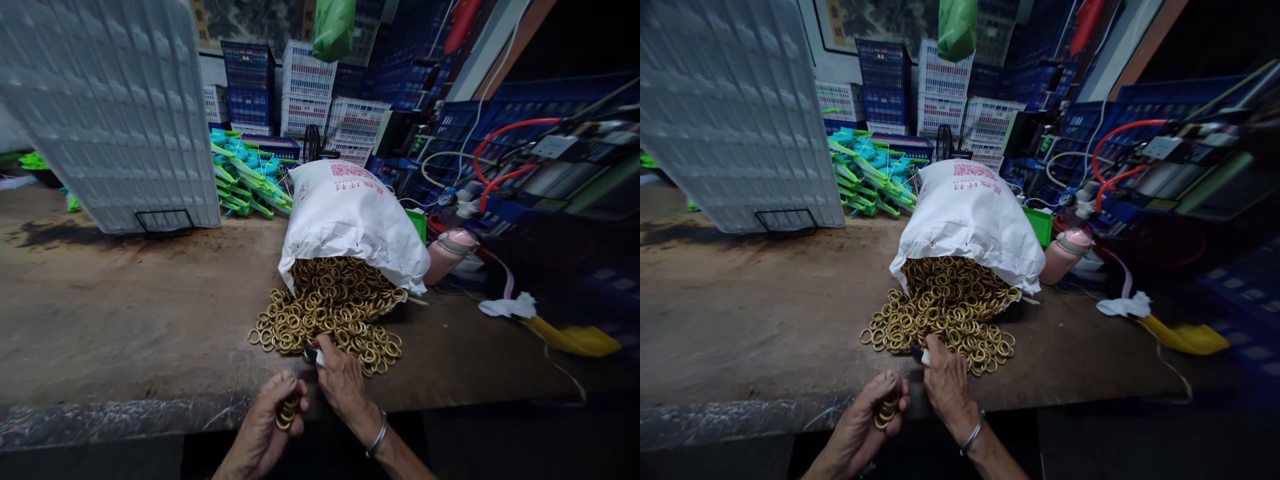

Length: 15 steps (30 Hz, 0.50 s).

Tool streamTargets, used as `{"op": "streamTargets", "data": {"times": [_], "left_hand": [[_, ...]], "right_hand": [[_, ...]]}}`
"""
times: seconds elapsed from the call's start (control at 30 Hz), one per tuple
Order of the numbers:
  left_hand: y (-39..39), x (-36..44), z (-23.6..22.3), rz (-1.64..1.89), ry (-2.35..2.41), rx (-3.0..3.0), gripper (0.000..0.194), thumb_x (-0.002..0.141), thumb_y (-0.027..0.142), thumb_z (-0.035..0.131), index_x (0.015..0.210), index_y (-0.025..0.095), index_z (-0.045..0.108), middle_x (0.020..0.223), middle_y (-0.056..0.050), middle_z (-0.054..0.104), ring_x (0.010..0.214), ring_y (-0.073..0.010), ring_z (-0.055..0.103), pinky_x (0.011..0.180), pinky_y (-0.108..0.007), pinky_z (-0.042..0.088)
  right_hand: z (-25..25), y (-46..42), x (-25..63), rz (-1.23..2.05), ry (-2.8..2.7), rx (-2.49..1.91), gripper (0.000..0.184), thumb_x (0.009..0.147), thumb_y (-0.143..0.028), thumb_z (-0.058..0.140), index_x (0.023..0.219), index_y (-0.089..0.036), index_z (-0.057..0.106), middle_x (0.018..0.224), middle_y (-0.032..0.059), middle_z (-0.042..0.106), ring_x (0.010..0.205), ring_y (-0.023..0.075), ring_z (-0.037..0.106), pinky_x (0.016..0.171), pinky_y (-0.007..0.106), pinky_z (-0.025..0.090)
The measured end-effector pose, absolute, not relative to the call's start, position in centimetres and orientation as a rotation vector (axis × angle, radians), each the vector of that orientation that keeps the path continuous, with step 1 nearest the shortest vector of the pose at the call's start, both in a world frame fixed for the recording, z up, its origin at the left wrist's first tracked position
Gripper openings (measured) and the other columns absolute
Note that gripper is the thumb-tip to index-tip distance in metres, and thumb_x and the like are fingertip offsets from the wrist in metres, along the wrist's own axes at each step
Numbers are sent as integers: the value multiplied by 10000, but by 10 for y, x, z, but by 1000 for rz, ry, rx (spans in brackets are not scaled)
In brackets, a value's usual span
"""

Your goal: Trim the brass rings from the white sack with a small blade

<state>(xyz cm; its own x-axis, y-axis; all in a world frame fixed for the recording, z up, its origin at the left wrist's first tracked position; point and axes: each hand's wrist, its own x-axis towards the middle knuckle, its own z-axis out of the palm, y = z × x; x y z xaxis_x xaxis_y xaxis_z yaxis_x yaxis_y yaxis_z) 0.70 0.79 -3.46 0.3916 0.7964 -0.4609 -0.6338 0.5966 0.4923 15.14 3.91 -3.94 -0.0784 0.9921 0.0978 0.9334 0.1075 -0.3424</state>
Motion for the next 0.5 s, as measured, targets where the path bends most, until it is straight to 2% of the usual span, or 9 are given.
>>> {"op": "streamTargets", "data": {"times": [0.17,0.3,0.4,0.5], "left_hand": [[8,8,-38,906,715,299,178,721,277,643,704,143,528,668,2,533,545,-74,483,387,-156,302],[7,11,-37,901,737,292,240,704,309,650,660,154,473,589,39,465,482,-56,434,370,-151,255],[8,14,-34,879,807,306,313,671,370,669,665,171,427,568,58,443,437,-42,392,356,-149,198],[10,19,-33,866,882,417,324,681,424,645,752,186,436,560,74,435,412,-31,351,356,-144,165]], "right_hand": [[-34,42,145,288,-2100,-1960,224,768,-77,430,894,-216,552,745,13,658,659,148,579,562,260,228],[-34,45,144,287,-2094,-1967,227,745,-55,424,837,-209,563,717,18,655,647,144,571,561,259,231],[-38,46,149,356,-2034,-1900,257,712,-45,421,839,-208,575,679,10,641,621,142,563,561,244,264],[-43,46,155,520,-1852,-1747,230,744,-116,422,886,-201,583,719,18,637,649,144,558,595,227,329]]}}
